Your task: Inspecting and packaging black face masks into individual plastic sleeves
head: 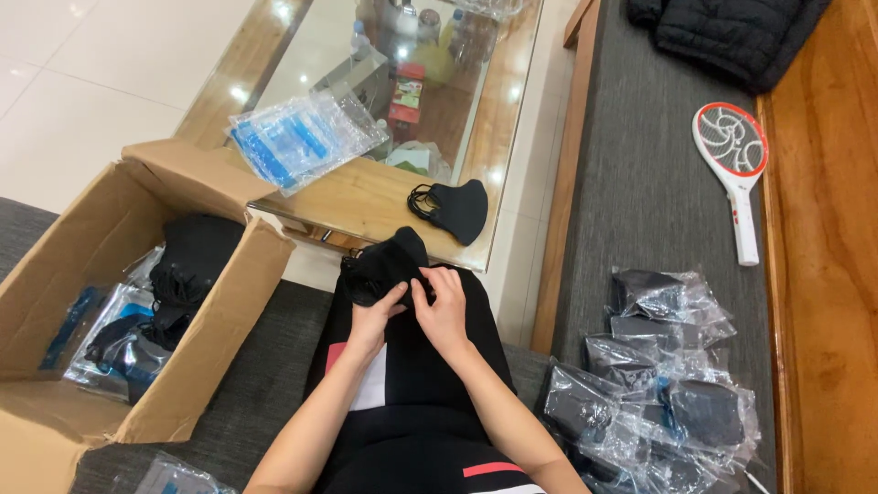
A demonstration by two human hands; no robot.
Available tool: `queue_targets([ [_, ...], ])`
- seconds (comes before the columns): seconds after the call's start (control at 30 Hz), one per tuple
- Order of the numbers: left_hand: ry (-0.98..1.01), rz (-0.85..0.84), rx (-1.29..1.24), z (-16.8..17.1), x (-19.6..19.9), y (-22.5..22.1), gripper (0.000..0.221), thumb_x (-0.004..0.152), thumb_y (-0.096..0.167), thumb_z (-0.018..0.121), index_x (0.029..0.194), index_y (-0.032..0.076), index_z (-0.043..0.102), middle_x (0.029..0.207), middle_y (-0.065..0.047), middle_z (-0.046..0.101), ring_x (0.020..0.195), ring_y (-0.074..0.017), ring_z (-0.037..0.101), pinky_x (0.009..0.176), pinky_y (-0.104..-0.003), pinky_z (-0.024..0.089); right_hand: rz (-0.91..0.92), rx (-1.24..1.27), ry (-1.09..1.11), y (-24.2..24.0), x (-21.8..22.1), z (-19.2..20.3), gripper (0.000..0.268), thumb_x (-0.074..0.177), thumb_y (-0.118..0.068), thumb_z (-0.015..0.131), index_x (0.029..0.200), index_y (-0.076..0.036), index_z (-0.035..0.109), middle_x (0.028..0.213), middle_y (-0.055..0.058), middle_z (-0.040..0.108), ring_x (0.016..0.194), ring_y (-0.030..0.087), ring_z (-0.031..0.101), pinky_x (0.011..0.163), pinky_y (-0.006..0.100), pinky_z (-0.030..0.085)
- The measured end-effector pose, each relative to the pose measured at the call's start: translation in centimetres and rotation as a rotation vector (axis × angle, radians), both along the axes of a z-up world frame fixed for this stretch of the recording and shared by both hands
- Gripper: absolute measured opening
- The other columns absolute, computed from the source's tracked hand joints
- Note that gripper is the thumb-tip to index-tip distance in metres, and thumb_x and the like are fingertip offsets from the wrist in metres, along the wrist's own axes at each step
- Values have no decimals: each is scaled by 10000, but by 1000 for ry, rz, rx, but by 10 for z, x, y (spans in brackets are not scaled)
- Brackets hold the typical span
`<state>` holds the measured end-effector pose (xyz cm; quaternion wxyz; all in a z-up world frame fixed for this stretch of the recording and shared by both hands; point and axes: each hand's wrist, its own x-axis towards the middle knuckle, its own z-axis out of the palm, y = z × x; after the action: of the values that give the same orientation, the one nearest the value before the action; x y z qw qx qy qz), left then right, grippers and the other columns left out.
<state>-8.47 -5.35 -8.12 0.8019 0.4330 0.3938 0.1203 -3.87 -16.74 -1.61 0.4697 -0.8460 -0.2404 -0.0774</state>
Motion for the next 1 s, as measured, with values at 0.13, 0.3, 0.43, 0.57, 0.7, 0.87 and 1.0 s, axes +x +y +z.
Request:
queue_targets([
  [0.13,-21,16,-46,-32,8,6,730,715,110,967,1354,69,615,1192,-82,687,947,-257,702,763,-469,644,6,-42,-44,0,-1,-1,127,930,-139,725,1052,-106,741,865,-4,671,884,190,631,647,259,541],
  [0.3,-118,-66,-34,-39,24,8,584,674,27,975,1186,61,695,1034,-63,735,851,-233,746,673,-396,663,30,26,-111,-6,21,0,137,954,-86,693,1089,-74,720,870,151,707,869,368,700,730,423,572],
  [0.43,-129,-107,-30,-34,31,7,552,698,44,963,1180,82,695,1053,-54,744,868,-226,757,678,-373,669,18,16,-71,-11,31,-2,120,990,-149,667,1091,-116,722,851,108,719,850,336,718,704,396,577],
  [0.57,-132,-107,-63,-38,26,7,467,740,17,928,1150,81,713,990,-35,758,821,-223,766,659,-351,670,62,102,-1,-9,37,3,126,941,-119,724,1028,-191,779,846,5,754,811,228,733,750,319,582],
  [0.7,-199,-55,-163,-33,19,11,461,748,-65,875,1151,103,728,994,-76,779,781,-270,780,657,-377,682,-79,455,321,-10,63,-12,138,909,-80,774,1045,-106,780,745,80,737,606,123,648,559,283,574],
  [0.87,-240,-44,-207,-29,16,17,468,791,-53,840,1201,146,730,1071,-60,784,859,-258,783,718,-376,680,-230,650,534,-21,121,-29,191,943,-79,723,1084,23,642,716,104,674,507,143,639,399,230,538],
  [1.0,-260,-38,-243,-18,17,15,438,800,-75,818,1161,162,745,1081,-84,787,879,-280,784,748,-405,683,-376,557,632,-27,135,-27,278,925,-52,692,1168,67,627,729,132,659,462,165,632,325,245,522],
])
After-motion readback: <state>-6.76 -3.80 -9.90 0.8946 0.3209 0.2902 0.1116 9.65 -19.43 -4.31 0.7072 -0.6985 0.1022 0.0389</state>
